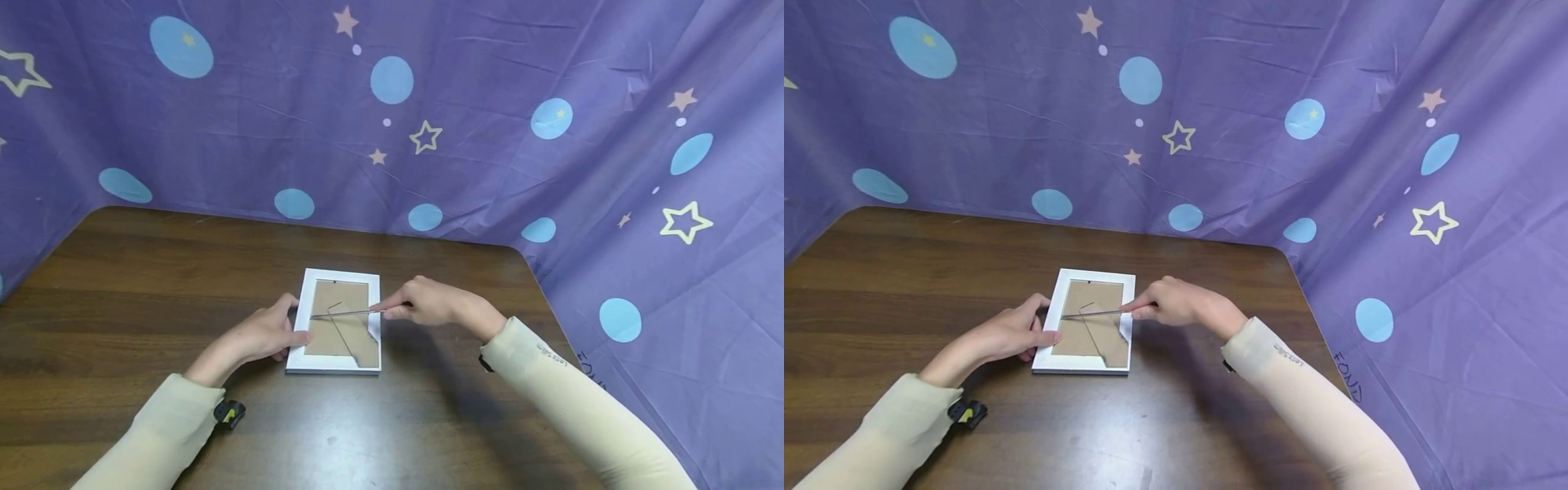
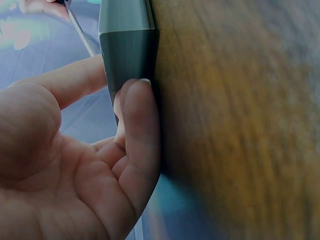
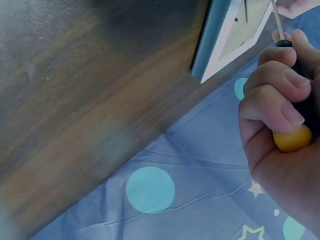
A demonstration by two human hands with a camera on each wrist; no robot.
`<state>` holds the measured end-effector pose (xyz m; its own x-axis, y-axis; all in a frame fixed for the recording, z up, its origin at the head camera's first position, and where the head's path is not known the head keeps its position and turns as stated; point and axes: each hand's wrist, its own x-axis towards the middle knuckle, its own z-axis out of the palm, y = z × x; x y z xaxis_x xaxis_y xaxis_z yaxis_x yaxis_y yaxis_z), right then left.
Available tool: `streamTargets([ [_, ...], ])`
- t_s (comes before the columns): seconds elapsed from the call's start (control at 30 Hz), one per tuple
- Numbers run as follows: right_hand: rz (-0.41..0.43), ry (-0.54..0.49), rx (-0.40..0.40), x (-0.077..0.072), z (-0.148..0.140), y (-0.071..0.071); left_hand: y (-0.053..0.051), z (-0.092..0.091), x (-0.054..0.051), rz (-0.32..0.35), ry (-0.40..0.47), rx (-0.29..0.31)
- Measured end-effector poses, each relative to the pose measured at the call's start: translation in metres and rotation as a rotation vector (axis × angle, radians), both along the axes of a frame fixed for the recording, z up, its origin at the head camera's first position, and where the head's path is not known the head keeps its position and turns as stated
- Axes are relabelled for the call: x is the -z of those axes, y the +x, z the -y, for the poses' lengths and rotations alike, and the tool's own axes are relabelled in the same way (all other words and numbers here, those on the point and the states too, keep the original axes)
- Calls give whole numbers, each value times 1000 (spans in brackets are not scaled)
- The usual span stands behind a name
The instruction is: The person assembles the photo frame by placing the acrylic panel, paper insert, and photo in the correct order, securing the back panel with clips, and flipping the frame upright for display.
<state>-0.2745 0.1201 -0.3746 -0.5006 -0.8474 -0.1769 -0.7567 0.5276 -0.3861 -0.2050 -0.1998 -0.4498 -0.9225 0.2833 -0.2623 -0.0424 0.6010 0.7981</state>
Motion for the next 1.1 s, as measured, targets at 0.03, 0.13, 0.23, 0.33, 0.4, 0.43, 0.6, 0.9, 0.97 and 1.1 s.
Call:
streamTargets([
  [0.03, 4, -2, 2, 1, -1, 0, 0, 0, -1, 1, -1, 1],
  [0.13, 19, -4, 17, 3, -3, 2, 0, 0, -1, 5, 2, 2],
  [0.23, 31, -13, 28, 7, -6, 3, 1, 0, -1, 6, 10, 3],
  [0.33, 53, -24, 45, 12, -8, 3, 1, 1, 0, 2, 14, 3],
  [0.4, 70, -27, 56, 15, -10, 2, 1, 1, 0, -2, 15, 5],
  [0.43, 79, -32, 62, 16, -10, 2, 1, 1, 0, -4, 15, 6],
  [0.6, 97, -55, 62, 24, -13, 1, 1, 1, 0, 1, 5, 5],
  [0.9, 112, -72, 76, 38, -19, -1, 1, 1, 0, -3, -1, 8],
  [0.97, 119, -80, 83, 41, -21, -1, 1, 1, 0, -5, -2, 9],
  [1.1, 132, -94, 83, 44, -23, -1, 0, 1, 0, -3, -9, 12],
])
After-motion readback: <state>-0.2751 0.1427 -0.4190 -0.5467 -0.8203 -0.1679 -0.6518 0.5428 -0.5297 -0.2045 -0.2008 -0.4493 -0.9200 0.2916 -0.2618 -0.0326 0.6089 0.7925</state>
